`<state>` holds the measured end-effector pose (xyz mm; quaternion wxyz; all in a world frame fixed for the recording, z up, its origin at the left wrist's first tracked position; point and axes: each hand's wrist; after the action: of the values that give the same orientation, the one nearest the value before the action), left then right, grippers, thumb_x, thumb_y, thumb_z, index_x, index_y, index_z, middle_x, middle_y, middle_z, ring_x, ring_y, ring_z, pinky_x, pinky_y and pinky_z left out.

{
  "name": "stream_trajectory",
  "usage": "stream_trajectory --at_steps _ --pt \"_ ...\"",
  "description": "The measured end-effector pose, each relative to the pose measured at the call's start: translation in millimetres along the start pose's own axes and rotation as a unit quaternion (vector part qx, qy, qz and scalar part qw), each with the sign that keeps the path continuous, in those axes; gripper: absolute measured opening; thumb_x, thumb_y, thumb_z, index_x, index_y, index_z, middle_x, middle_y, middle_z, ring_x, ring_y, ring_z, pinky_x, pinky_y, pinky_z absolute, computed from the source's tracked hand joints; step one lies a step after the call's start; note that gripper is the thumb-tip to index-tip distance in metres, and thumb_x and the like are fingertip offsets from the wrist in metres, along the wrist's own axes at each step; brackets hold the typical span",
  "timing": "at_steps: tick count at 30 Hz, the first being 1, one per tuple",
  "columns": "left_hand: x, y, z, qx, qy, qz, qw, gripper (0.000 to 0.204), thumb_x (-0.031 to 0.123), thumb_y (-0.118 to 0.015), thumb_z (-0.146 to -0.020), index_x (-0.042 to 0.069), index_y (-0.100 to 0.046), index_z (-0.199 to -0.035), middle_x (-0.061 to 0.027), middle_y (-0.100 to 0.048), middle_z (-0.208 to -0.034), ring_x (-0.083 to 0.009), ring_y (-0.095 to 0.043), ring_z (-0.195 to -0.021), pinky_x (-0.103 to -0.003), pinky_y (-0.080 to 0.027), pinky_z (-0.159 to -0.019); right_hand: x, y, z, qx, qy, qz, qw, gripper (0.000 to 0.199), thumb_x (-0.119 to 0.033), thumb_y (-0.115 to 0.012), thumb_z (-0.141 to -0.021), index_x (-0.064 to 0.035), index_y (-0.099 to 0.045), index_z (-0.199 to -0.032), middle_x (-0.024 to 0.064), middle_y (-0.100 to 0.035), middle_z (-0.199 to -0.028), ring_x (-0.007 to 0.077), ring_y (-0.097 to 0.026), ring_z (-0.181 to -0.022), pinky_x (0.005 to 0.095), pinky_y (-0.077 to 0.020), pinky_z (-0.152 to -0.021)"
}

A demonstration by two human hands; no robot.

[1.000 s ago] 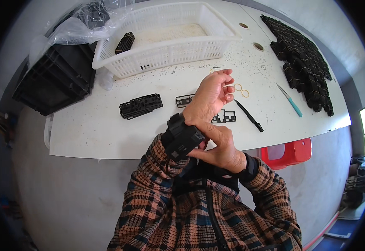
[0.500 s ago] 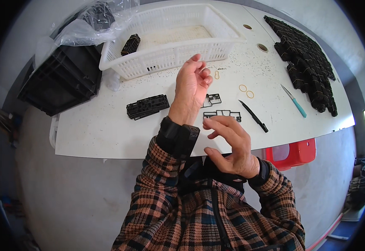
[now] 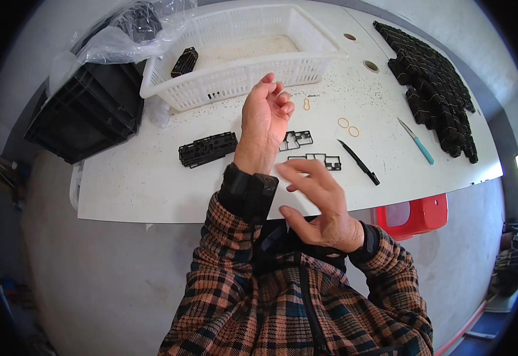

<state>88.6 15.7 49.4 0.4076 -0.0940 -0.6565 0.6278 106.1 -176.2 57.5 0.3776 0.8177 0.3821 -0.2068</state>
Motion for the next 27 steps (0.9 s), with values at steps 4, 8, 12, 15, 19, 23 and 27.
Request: stream_trajectory --at_steps 4,8,12,15,19,23,27 --pt "1.6 0.3 2.4 0.007 -0.016 -0.008 1.000 0.022 0.003 -0.051 -0.084 0.006 -0.052 -0.106 -0.0045 -0.053 -0.084 -0.0142 -0.046 -0.065 -0.027 -0.036 -0.052 5.1 -8.9 6.2 0.041 -0.024 -0.074 0.996 0.058 0.001 -0.066 -0.076 -0.0019 -0.053 -0.132 0.0203 -0.057 -0.119 0.0262 -0.061 -0.096 0.0322 -0.0542 -0.075" --pt "0.4 1.7 4.1 0.007 -0.019 -0.004 1.000 0.023 0.003 -0.051 -0.084 0.006 -0.052 -0.108 -0.0046 -0.052 -0.083 -0.0142 -0.046 -0.065 -0.027 -0.036 -0.053 14.1 -7.8 8.3 -0.049 -0.027 -0.045 0.997 0.061 0.001 -0.065 -0.076 -0.0018 -0.049 -0.135 0.0194 -0.058 -0.120 0.0260 -0.061 -0.099 0.0330 -0.0551 -0.076" --pt "1.9 1.5 -1.1 0.016 -0.026 -0.005 1.000 0.024 0.002 -0.050 -0.084 0.006 -0.052 -0.108 -0.0048 -0.052 -0.083 -0.0142 -0.046 -0.064 -0.027 -0.036 -0.053 14.3 -10.4 3.1 -0.005 -0.036 -0.072 0.997 0.064 0.000 -0.066 -0.077 -0.0014 -0.046 -0.138 0.0186 -0.059 -0.118 0.0257 -0.061 -0.100 0.0329 -0.0551 -0.076" --pt "3.6 2.5 -3.2 0.025 -0.031 0.000 0.999 0.024 0.002 -0.050 -0.084 0.005 -0.051 -0.108 -0.0050 -0.051 -0.083 -0.0143 -0.046 -0.064 -0.027 -0.036 -0.053 12.1 -16.4 -1.6 0.030 -0.053 -0.105 0.993 0.065 -0.001 -0.066 -0.077 -0.0011 -0.045 -0.138 0.0188 -0.059 -0.118 0.0258 -0.061 -0.099 0.0328 -0.0545 -0.076" --pt "4.9 5.2 -2.8 0.038 -0.025 0.018 0.999 0.024 0.001 -0.048 -0.084 0.005 -0.051 -0.107 -0.0053 -0.051 -0.083 -0.0145 -0.046 -0.064 -0.027 -0.036 -0.053 13.6 -17.1 3.3 -0.019 -0.055 -0.085 0.995 0.065 -0.004 -0.069 -0.077 -0.0010 -0.046 -0.138 0.0190 -0.058 -0.119 0.0259 -0.060 -0.099 0.0327 -0.0535 -0.076" --pt "3.4 8.2 -7.2 0.053 -0.012 0.028 0.998 0.023 0.000 -0.047 -0.083 0.005 -0.050 -0.105 -0.0053 -0.050 -0.082 -0.0149 -0.046 -0.064 -0.027 -0.036 -0.053 16.0 -20.5 -1.7 -0.036 -0.051 -0.087 0.994 0.065 -0.008 -0.073 -0.077 -0.0010 -0.048 -0.136 0.0191 -0.057 -0.122 0.0261 -0.060 -0.101 0.0326 -0.0529 -0.078" --pt "1.1 11.8 -5.9 0.065 -0.018 0.019 0.998 0.023 0.000 -0.047 -0.083 0.006 -0.050 -0.105 -0.0051 -0.049 -0.082 -0.0149 -0.046 -0.064 -0.028 -0.036 -0.053 18.6 -20.3 -3.6 -0.050 -0.047 -0.081 0.994 0.067 -0.013 -0.076 -0.077 -0.0009 -0.048 -0.136 0.0193 -0.056 -0.124 0.0262 -0.059 -0.103 0.0320 -0.0526 -0.078"
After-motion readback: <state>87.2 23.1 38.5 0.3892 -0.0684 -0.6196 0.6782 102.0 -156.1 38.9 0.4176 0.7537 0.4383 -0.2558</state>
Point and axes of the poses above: each hand's wrist, its own z-axis away from the middle knuckle, its own y-axis out of the back of the hand, x = y × z
